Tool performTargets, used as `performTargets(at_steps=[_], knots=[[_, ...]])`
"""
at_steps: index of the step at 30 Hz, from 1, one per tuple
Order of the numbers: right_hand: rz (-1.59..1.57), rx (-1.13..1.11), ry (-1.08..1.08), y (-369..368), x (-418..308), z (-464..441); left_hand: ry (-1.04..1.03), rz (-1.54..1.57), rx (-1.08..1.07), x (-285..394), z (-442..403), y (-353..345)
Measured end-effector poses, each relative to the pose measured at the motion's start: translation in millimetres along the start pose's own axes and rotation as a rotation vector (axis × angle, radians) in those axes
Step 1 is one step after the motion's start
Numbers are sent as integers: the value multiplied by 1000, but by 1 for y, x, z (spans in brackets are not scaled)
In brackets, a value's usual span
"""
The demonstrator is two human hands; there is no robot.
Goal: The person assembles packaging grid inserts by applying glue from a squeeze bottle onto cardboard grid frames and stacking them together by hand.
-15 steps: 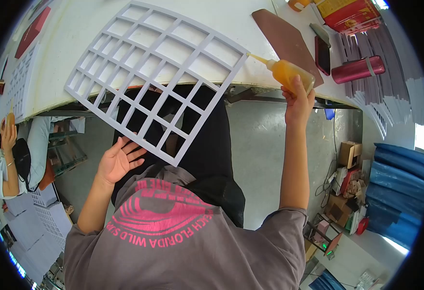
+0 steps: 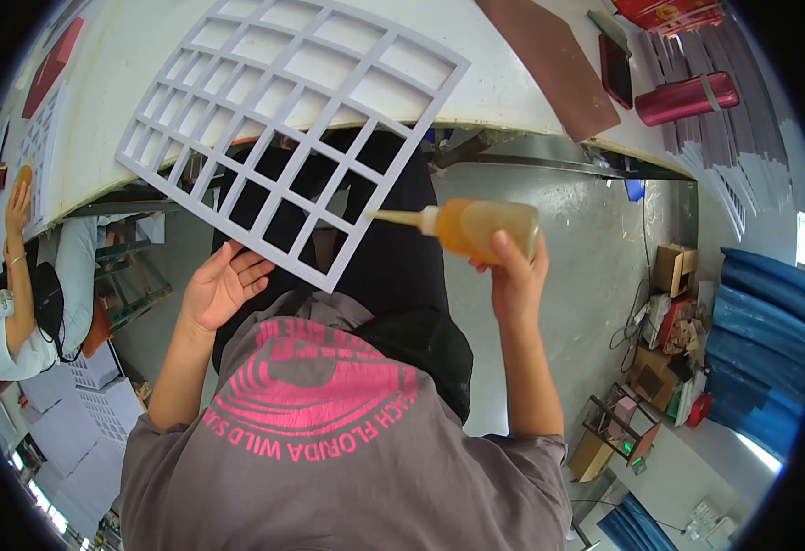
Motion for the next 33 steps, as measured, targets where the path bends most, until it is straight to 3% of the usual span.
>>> performTargets(at_steps=[9,12,13,16,20,24,28,33], knots=[[73,-173,-204,-21,32,57,-21,-15,-41,1,2,-1],[-203,-241,-391,-14,36,43,-61,-55,-61,6,0,4],[-327,-136,-400,-10,33,31,-95,-61,-25,11,-2,8],[-510,-231,-278,-15,0,-21,-307,13,100,37,-10,29],[-770,-495,-165,-20,-36,-107,-433,187,46,64,-12,27],[-893,-550,13,-26,-64,-187,-509,-42,29,96,-12,1],[-1066,-596,27,-25,-43,-216,-651,-143,-96,128,3,-24],[-1027,-588,107,-21,-34,-212,-751,-46,-388,185,-23,-66]])
Point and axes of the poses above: each hand's wrist, its own z-axis away from the middle knuckle, its own y-axis out of the back of the hand, x = y × z, the point moved 7 cm from there along -z, towards the middle knuckle, and after that the axes turned 6 degrees about -y, right-handed, at the moved point
